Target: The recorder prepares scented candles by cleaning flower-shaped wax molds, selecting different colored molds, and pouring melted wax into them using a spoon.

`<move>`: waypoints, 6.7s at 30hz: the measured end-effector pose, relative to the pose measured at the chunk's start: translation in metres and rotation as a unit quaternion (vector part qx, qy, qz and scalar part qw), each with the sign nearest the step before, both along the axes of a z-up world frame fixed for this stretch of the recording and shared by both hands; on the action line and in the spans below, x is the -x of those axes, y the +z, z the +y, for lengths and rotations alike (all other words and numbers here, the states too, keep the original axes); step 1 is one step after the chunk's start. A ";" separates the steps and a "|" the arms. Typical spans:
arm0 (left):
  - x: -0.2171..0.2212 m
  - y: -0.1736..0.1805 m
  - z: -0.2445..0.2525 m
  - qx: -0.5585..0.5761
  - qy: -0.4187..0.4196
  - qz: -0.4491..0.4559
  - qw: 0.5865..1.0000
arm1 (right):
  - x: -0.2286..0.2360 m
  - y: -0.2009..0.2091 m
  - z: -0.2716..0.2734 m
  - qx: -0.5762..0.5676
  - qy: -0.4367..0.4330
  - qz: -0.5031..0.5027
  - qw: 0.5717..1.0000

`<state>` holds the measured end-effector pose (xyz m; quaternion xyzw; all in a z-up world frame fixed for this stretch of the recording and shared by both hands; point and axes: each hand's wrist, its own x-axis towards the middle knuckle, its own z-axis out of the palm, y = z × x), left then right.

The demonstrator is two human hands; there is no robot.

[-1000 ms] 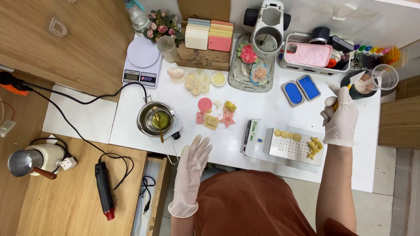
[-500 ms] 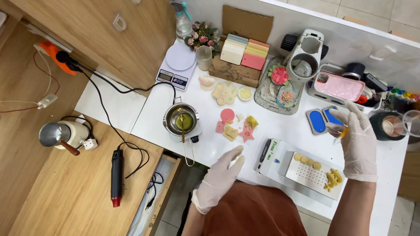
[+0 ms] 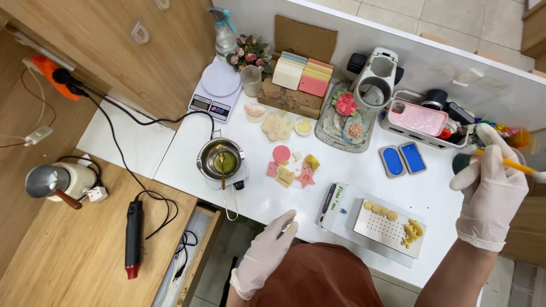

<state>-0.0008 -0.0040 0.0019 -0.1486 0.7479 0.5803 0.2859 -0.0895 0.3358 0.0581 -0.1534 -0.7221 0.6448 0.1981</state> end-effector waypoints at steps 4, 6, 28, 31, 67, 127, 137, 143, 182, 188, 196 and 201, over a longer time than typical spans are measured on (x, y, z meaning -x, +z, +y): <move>-0.001 -0.004 -0.001 -0.015 0.051 -0.035 0.998 | 0.002 -0.006 0.011 0.009 -0.034 0.031 0.999; -0.001 -0.004 0.000 -0.007 0.051 -0.051 0.997 | 0.006 -0.009 0.011 0.021 -0.036 0.037 0.998; 0.008 0.002 0.011 0.027 -0.038 0.006 0.999 | 0.029 -0.069 0.004 0.009 0.084 -0.131 0.988; 0.007 0.000 0.011 0.030 -0.036 0.014 0.999 | 0.059 -0.097 -0.006 -0.041 0.199 -0.240 0.949; 0.052 -0.144 0.048 -0.320 0.099 -0.111 0.936 | 0.143 -0.225 -0.043 -0.342 0.331 -0.177 0.862; 0.098 -0.086 0.040 -0.643 0.075 -0.143 0.748 | -0.055 -0.044 -0.107 -0.174 0.217 0.023 0.960; 0.103 -0.065 0.038 -0.618 -0.001 -0.110 0.779 | -0.060 -0.066 -0.100 -0.035 0.203 -0.025 0.978; 0.106 -0.062 0.036 -0.579 -0.012 -0.096 0.809 | -0.051 -0.066 -0.105 0.005 0.208 -0.056 0.977; 0.101 -0.153 0.020 -0.460 0.141 -0.182 0.857 | 0.000 -0.091 -0.121 0.045 0.307 -0.140 0.940; 0.109 -0.123 0.026 -0.436 0.121 -0.198 0.869 | 0.001 -0.106 -0.116 -0.203 0.279 -0.048 0.937; 0.112 -0.109 0.033 -0.403 0.095 -0.202 0.888 | 0.012 -0.109 -0.115 -0.332 0.299 -0.018 0.895; 0.112 -0.122 0.029 -0.384 0.077 -0.184 0.902 | 0.019 -0.113 -0.116 -0.327 0.310 -0.014 0.892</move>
